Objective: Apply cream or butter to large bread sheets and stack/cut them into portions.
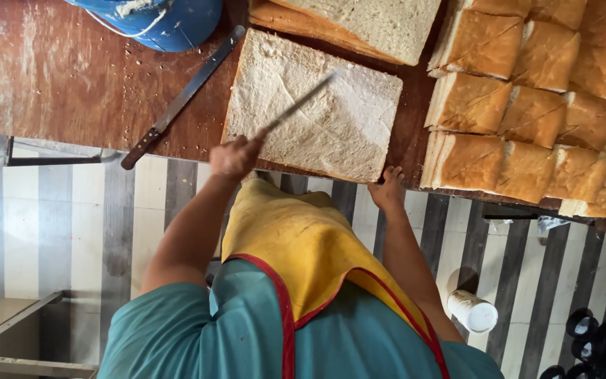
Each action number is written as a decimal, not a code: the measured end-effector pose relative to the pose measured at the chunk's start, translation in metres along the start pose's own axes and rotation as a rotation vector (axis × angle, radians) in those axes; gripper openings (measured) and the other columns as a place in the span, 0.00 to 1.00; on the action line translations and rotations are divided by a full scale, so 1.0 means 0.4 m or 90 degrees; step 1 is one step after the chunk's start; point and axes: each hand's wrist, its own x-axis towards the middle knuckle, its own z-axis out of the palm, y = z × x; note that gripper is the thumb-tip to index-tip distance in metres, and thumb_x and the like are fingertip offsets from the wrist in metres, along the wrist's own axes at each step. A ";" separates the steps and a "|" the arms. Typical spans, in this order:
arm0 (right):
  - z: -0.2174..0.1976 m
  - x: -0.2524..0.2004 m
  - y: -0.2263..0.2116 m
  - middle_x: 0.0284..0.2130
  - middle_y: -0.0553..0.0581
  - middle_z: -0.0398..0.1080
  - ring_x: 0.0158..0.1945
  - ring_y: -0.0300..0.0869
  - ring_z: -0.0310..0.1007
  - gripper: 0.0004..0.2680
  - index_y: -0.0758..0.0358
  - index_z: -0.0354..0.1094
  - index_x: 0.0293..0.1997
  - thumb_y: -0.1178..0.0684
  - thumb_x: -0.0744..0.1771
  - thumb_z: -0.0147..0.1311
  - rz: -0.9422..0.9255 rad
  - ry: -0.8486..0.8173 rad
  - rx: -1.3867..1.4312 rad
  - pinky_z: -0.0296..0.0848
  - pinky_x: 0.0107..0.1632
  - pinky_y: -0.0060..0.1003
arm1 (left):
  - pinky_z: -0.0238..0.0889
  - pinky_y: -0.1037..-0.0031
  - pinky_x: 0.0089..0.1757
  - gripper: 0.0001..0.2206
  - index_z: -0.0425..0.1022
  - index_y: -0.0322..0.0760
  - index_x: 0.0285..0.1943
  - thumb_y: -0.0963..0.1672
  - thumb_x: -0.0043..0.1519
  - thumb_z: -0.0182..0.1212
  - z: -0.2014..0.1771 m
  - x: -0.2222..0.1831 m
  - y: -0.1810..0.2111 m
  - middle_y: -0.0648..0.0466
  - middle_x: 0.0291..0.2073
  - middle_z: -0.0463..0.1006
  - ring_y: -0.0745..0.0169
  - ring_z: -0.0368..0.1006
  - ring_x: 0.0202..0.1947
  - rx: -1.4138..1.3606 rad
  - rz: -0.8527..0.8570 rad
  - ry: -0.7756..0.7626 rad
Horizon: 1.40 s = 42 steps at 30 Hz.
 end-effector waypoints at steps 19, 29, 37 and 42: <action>-0.005 -0.007 -0.004 0.76 0.74 0.33 0.78 0.65 0.32 0.37 0.68 0.40 0.77 0.40 0.63 0.60 0.016 -0.008 0.030 0.51 0.72 0.52 | 0.61 0.69 0.18 0.24 0.52 0.64 0.78 0.52 0.71 0.45 0.020 -0.053 -0.093 0.51 0.33 0.80 0.58 0.74 0.21 -0.020 -0.157 0.184; 0.001 0.000 0.007 0.76 0.74 0.33 0.78 0.65 0.33 0.38 0.67 0.39 0.77 0.39 0.63 0.59 0.006 -0.020 0.012 0.53 0.71 0.53 | 0.66 0.76 0.19 0.26 0.42 0.60 0.81 0.44 0.72 0.37 -0.028 0.051 0.229 0.49 0.35 0.77 0.64 0.71 0.21 -0.021 0.075 -0.061; 0.018 0.016 0.028 0.76 0.75 0.35 0.78 0.66 0.35 0.37 0.68 0.43 0.76 0.38 0.63 0.59 -0.020 0.007 0.001 0.53 0.72 0.52 | 0.67 0.72 0.22 0.24 0.40 0.50 0.83 0.47 0.75 0.28 -0.143 0.003 0.082 0.50 0.30 0.78 0.62 0.72 0.22 -0.037 -0.177 -0.152; -0.008 -0.003 0.001 0.76 0.73 0.35 0.78 0.64 0.35 0.36 0.67 0.43 0.76 0.39 0.63 0.58 -0.005 -0.005 0.000 0.53 0.72 0.52 | 0.68 0.67 0.24 0.26 0.39 0.53 0.83 0.49 0.73 0.31 -0.120 -0.040 -0.019 0.45 0.29 0.80 0.55 0.75 0.23 -0.104 -0.276 -0.084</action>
